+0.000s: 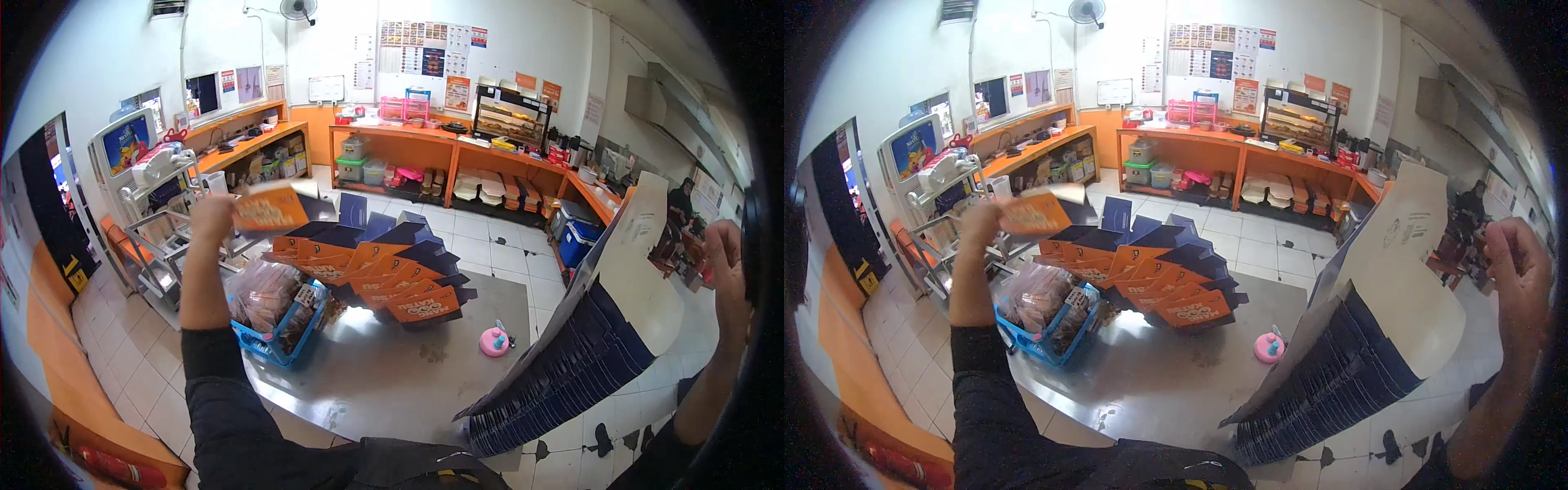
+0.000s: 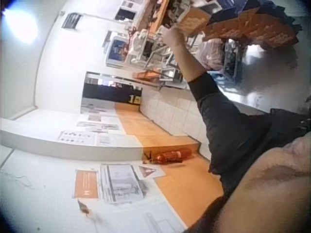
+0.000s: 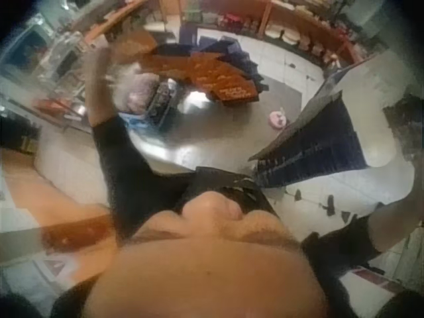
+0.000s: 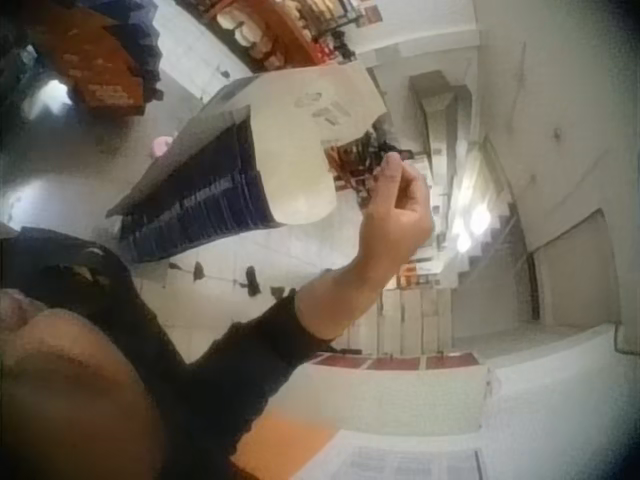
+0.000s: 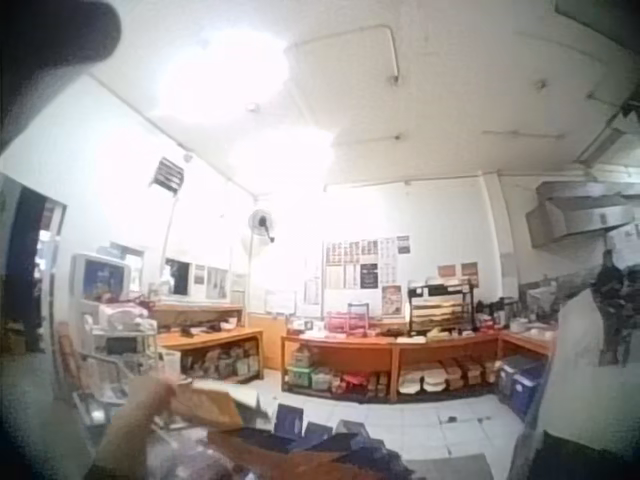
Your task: The person assembles cardboard boxes by folding the flaps and sides of pre-cut cardboard sheets by hand. The person takes flat cardboard sheets and folds them into three-dimensional boxes, stacking the assembled boxes on a metal table.
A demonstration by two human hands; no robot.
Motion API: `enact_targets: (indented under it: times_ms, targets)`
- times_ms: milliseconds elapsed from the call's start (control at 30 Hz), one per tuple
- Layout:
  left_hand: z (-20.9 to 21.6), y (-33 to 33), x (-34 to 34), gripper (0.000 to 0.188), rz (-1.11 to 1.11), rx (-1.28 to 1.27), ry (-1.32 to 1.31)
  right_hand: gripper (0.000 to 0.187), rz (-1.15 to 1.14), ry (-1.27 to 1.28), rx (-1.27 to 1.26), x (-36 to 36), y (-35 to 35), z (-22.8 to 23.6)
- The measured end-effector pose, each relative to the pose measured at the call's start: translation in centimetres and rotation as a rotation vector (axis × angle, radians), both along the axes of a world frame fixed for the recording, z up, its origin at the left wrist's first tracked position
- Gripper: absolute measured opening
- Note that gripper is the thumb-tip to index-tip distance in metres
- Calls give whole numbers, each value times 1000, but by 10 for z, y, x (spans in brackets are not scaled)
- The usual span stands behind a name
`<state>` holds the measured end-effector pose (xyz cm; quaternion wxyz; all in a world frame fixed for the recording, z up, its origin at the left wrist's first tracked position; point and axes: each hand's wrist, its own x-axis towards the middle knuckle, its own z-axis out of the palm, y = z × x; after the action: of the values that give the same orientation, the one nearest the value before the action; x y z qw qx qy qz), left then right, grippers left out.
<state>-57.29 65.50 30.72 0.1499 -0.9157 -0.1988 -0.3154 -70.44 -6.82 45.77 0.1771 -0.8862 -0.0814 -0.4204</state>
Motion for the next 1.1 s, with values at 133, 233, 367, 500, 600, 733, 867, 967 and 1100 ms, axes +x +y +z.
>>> enact_targets:
  times_ms: [133, 233, 367, 500, 600, 733, 867, 967, 1100]
  targets:
    - [73, -40, -47, 14, -169, 175, -447, 20, 5, -138, -135, -19, 41, -3]
    - [131, -116, -73, 26, -515, 4, -704, 36, 25, -302, -477, -35, 59, 6]
    - [212, -187, -109, 32, -1052, -151, -692, 71, -14, -371, -647, -26, 64, 50]
    - [261, -236, -89, 38, -1834, -657, -384, 61, 677, -424, 3, -14, 69, 81]
    - [253, -333, -109, 39, -2180, -773, 67, 62, 942, -353, 901, -14, 22, 98]
    - [268, -368, -89, 37, -2343, -873, 436, 59, 1071, -344, 872, -33, -5, 107]
    - [263, -391, -89, 30, -2148, -945, 399, 57, 1004, -368, 808, -65, -26, 101]
    - [258, -411, -88, 30, -2061, -920, 415, 55, 899, -383, 728, -98, -39, 94]
    - [249, -416, -116, 34, -2021, -810, 347, 53, 770, -383, 609, -145, -49, 82]
